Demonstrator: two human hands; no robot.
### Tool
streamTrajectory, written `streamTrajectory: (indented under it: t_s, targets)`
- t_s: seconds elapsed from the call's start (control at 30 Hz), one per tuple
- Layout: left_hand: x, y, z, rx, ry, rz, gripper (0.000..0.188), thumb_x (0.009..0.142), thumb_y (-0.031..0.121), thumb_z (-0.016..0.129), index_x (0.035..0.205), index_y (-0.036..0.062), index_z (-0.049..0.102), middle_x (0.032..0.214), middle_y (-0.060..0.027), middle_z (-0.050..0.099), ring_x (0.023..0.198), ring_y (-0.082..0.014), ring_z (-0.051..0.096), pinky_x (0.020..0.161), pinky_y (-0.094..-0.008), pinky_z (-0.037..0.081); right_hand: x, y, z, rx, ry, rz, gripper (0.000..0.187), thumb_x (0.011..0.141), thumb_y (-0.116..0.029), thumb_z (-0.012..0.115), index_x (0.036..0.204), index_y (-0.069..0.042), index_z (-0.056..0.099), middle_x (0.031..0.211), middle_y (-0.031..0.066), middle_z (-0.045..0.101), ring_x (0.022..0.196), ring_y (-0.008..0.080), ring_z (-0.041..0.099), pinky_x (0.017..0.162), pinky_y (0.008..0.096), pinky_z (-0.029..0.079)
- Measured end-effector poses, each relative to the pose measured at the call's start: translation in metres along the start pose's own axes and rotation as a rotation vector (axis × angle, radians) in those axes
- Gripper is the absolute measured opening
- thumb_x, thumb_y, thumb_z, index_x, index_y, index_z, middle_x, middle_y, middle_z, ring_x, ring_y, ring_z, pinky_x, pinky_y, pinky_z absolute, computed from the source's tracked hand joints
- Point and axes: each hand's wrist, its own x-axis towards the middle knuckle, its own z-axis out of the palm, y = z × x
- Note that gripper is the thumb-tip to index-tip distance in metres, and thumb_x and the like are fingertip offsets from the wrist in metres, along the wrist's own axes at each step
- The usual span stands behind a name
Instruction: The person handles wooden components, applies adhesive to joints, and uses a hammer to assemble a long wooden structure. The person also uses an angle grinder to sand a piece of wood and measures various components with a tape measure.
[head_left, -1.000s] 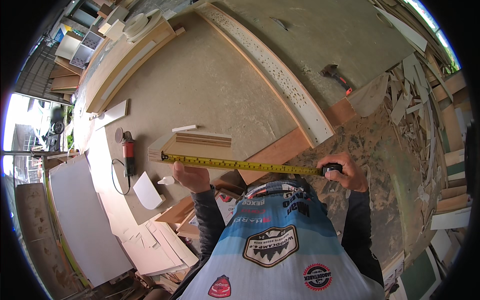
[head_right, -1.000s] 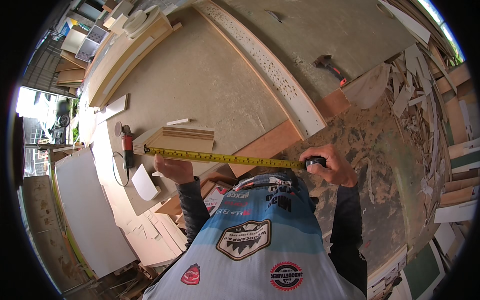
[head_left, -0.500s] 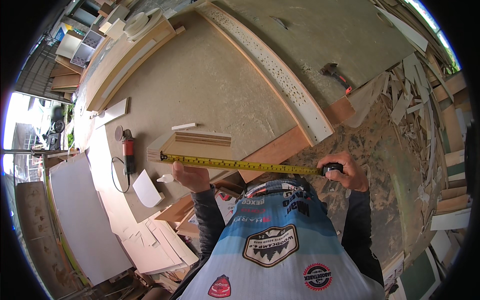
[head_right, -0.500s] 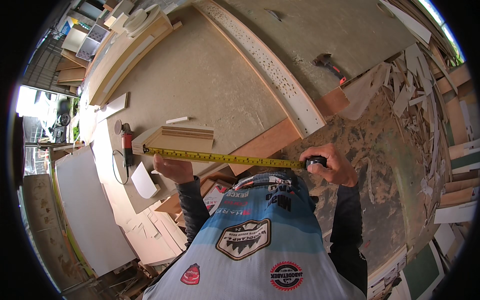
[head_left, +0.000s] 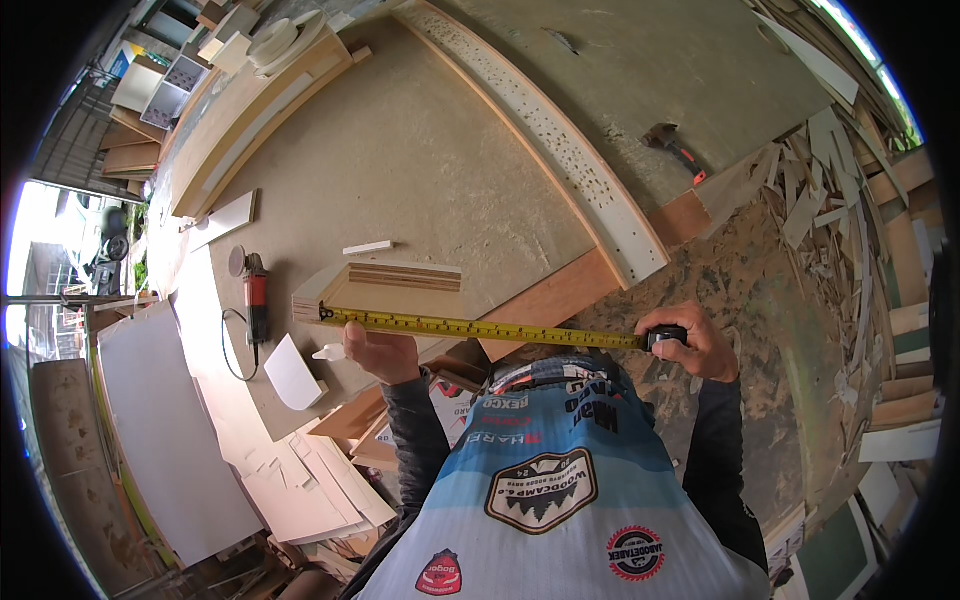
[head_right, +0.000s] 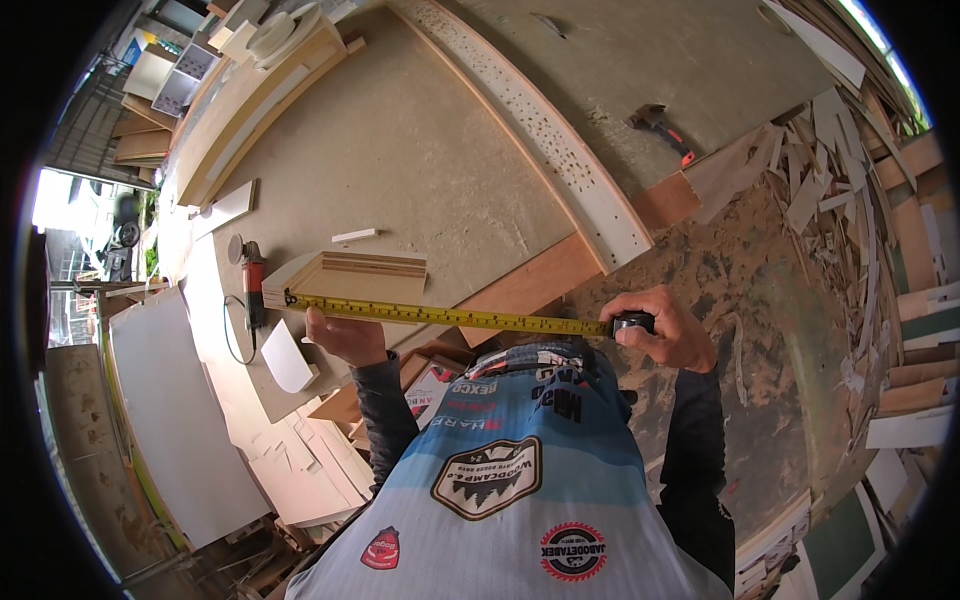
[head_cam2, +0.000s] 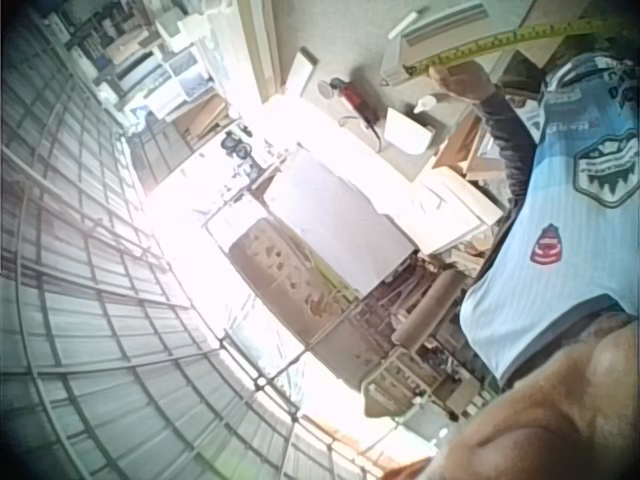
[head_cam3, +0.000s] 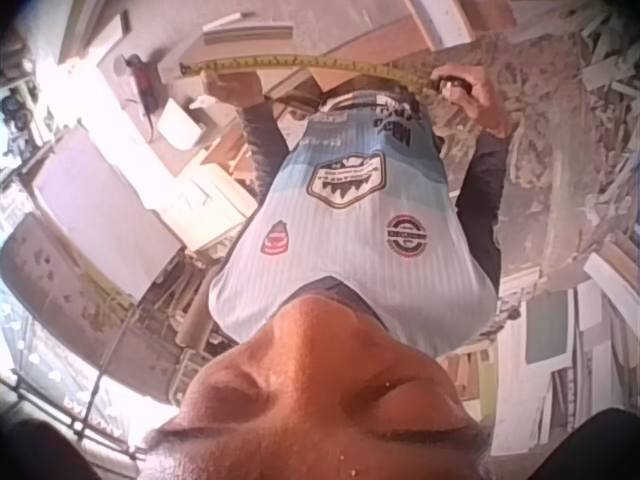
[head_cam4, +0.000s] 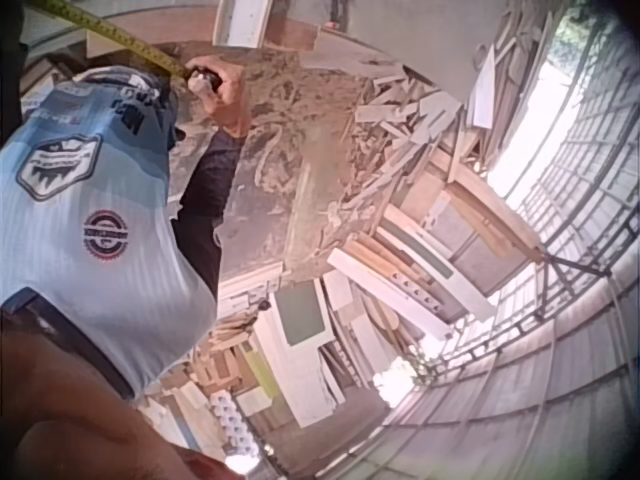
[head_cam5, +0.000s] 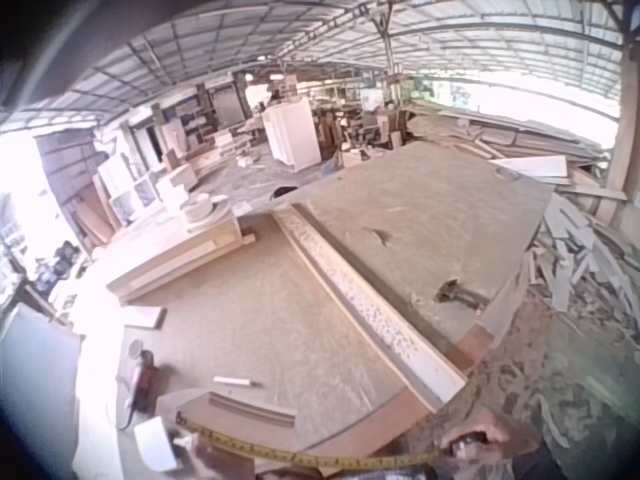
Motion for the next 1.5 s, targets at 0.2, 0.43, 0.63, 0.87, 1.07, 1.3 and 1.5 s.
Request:
streamTrajectory:
  t_s: [0.2, 0.43, 0.63, 0.87, 1.07, 1.3, 1.5]
  targets:
    - [0.000, 0.000, -0.002, -0.013, 0.021, -0.003, 0.059, 0.088, 0.037, 0.062, 0.137, 0.0063, 0.052, 0.131, -0.0135, 0.060, 0.119, -0.0277, 0.059, 0.101, -0.0450, 0.049, 0.001, -0.004, -0.001, 0.028, -0.037, 0.002, 0.031, 0.077, -0.020, 0.062, 0.097, 0.003, 0.066, 0.072, 0.0103, 0.061, 0.064, 0.0162, 0.055, 0.061, 0.0311, 0.045]
    - [0.000, 0.000, -0.001, -0.028, 0.026, -0.001, 0.058, 0.088, 0.036, 0.062, 0.136, 0.0065, 0.053, 0.131, -0.0135, 0.060, 0.119, -0.0274, 0.059, 0.100, -0.0448, 0.050, 0.003, -0.001, 0.000, 0.008, -0.021, 0.032, 0.037, 0.073, -0.025, 0.063, 0.096, 0.003, 0.069, 0.071, 0.0109, 0.064, 0.062, 0.0172, 0.063, 0.059, 0.0308, 0.049]
    - [0.002, 0.000, -0.001, -0.044, -0.028, -0.021, 0.056, 0.088, 0.035, 0.062, 0.136, 0.0067, 0.053, 0.131, -0.0133, 0.061, 0.119, -0.0274, 0.059, 0.100, -0.0453, 0.050, 0.004, -0.002, -0.001, 0.014, -0.032, 0.004, 0.033, 0.076, -0.022, 0.062, 0.097, 0.003, 0.067, 0.072, 0.0105, 0.062, 0.063, 0.0162, 0.058, 0.060, 0.0307, 0.047]
    - [0.003, -0.001, 0.003, 0.001, -0.026, -0.004, 0.056, 0.088, 0.036, 0.063, 0.135, 0.0070, 0.053, 0.130, -0.0129, 0.061, 0.119, -0.0271, 0.059, 0.101, -0.0452, 0.049, 0.004, 0.001, -0.003, 0.014, -0.036, -0.031, 0.031, 0.077, -0.019, 0.062, 0.097, 0.004, 0.067, 0.070, 0.0090, 0.060, 0.062, 0.0141, 0.053, 0.058, 0.0301, 0.044]
    - [0.002, -0.002, 0.010, 0.031, 0.023, 0.002, 0.056, 0.087, 0.037, 0.064, 0.134, 0.0073, 0.053, 0.129, -0.0122, 0.060, 0.118, -0.0263, 0.059, 0.100, -0.0444, 0.049, 0.004, -0.001, -0.004, 0.012, -0.029, -0.019, 0.030, 0.076, -0.018, 0.062, 0.097, 0.004, 0.067, 0.070, 0.0090, 0.061, 0.061, 0.0142, 0.054, 0.058, 0.0298, 0.044]
    - [0.000, -0.002, 0.010, 0.061, 0.048, 0.011, 0.054, 0.087, 0.038, 0.064, 0.131, 0.0083, 0.054, 0.127, -0.0114, 0.061, 0.117, -0.0254, 0.059, 0.099, -0.0441, 0.049, 0.003, -0.003, -0.004, 0.002, -0.023, -0.005, 0.031, 0.075, -0.018, 0.061, 0.096, 0.004, 0.067, 0.070, 0.0105, 0.062, 0.061, 0.0159, 0.055, 0.058, 0.0305, 0.045]
    - [-0.001, -0.002, 0.011, 0.055, 0.040, 0.004, 0.053, 0.088, 0.037, 0.063, 0.131, 0.0084, 0.054, 0.126, -0.0110, 0.061, 0.116, -0.0250, 0.060, 0.098, -0.0440, 0.050, 0.002, -0.004, -0.004, 0.000, -0.020, -0.003, 0.031, 0.074, -0.018, 0.061, 0.096, 0.004, 0.067, 0.070, 0.0111, 0.062, 0.061, 0.0164, 0.055, 0.058, 0.0308, 0.045]
